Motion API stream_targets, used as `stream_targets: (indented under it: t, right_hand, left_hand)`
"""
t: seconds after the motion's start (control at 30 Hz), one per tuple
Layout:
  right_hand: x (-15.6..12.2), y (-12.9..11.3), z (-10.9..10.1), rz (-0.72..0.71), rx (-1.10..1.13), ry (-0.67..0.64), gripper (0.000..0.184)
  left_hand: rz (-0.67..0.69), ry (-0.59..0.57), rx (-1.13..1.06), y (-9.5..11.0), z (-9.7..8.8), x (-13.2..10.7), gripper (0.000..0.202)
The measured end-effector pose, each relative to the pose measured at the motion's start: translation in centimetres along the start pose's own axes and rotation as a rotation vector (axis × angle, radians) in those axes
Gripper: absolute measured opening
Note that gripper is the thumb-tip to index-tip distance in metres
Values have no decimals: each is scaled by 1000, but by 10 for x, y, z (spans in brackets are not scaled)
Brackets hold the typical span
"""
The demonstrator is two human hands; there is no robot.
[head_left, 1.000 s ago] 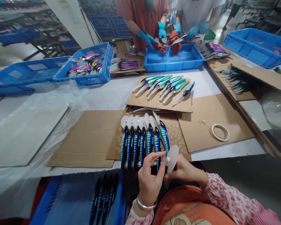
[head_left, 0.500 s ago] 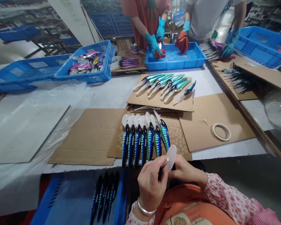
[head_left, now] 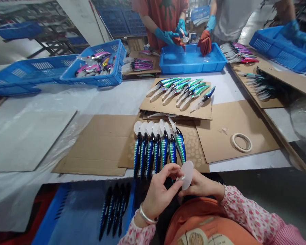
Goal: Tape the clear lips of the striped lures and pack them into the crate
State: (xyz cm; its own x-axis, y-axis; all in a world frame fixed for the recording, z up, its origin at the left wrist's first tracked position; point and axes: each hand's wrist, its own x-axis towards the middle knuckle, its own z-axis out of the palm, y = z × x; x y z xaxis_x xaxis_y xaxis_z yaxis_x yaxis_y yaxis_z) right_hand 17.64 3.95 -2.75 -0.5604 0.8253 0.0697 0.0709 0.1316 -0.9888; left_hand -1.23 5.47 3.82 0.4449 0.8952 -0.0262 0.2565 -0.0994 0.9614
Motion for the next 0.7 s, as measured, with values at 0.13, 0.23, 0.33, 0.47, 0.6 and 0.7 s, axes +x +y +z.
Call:
stream_targets:
  t: [0.13, 0.23, 0.33, 0.47, 0.6, 0.7]
  right_hand:
    - [-3, 6, 4, 32, 39, -27, 39]
    - [-3, 8, 5, 46, 36, -60, 40]
    - [-2, 10, 5, 50, 12, -82, 42]
    - [-2, 12, 6, 52, -27, -93, 45]
    - [-3, 12, 6, 49, -103, -87, 44]
    - [-3, 12, 6, 61, -97, -109, 44]
  left_hand:
    - [-140, -73, -243, -7, 0, 0, 34]
    - [-201, -81, -405, -14, 2, -1, 34]
    - [-241, -52, -518, -18, 4, -2, 36]
    - [-278, -37, -564, -18, 5, -4, 39]
    - [-307, 26, -555, -17, 6, -5, 40]
    - [-295, 57, -501, -18, 7, -7, 36]
